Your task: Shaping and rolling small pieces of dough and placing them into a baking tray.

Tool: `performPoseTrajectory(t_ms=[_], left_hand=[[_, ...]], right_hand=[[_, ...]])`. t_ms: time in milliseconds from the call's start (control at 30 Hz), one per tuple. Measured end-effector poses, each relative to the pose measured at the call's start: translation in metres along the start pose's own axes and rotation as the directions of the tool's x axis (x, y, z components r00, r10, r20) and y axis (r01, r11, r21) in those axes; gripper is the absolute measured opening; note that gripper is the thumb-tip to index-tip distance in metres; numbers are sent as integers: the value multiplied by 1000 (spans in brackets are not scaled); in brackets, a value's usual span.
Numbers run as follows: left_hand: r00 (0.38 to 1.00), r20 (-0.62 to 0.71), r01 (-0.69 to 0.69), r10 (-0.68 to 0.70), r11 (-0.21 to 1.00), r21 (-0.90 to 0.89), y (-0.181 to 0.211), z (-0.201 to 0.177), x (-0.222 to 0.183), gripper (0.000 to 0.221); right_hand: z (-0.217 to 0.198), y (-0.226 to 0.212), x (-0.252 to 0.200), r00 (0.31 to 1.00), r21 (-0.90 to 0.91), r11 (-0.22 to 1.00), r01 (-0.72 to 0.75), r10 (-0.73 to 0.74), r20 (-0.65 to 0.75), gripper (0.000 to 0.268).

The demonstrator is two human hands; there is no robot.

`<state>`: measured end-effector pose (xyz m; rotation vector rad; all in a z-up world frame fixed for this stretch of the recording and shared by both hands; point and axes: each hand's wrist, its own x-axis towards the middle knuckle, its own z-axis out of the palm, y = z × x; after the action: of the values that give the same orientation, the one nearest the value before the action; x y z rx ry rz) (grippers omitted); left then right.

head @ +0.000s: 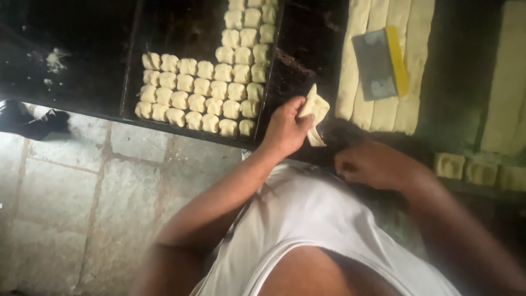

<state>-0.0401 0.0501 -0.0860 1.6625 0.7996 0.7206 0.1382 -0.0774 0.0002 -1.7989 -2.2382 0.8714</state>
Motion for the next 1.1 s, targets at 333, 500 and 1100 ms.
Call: performPoseTrajectory(t_ms=[333, 500, 1100], left_hand=[[956, 288, -67, 60, 998, 16, 104, 5, -22, 28], [965, 262, -22, 2, 997, 74, 91, 22, -18, 19], [974, 214, -61, 69, 997, -45, 99, 22, -26, 21]], right_hand=[[0, 21, -5, 769, 753, 657, -35, 499, -400, 20], [3, 17, -19, 807, 830, 549, 101, 443, -391, 25], [-8, 27, -32, 813, 869, 434, 236, 401, -421, 22]])
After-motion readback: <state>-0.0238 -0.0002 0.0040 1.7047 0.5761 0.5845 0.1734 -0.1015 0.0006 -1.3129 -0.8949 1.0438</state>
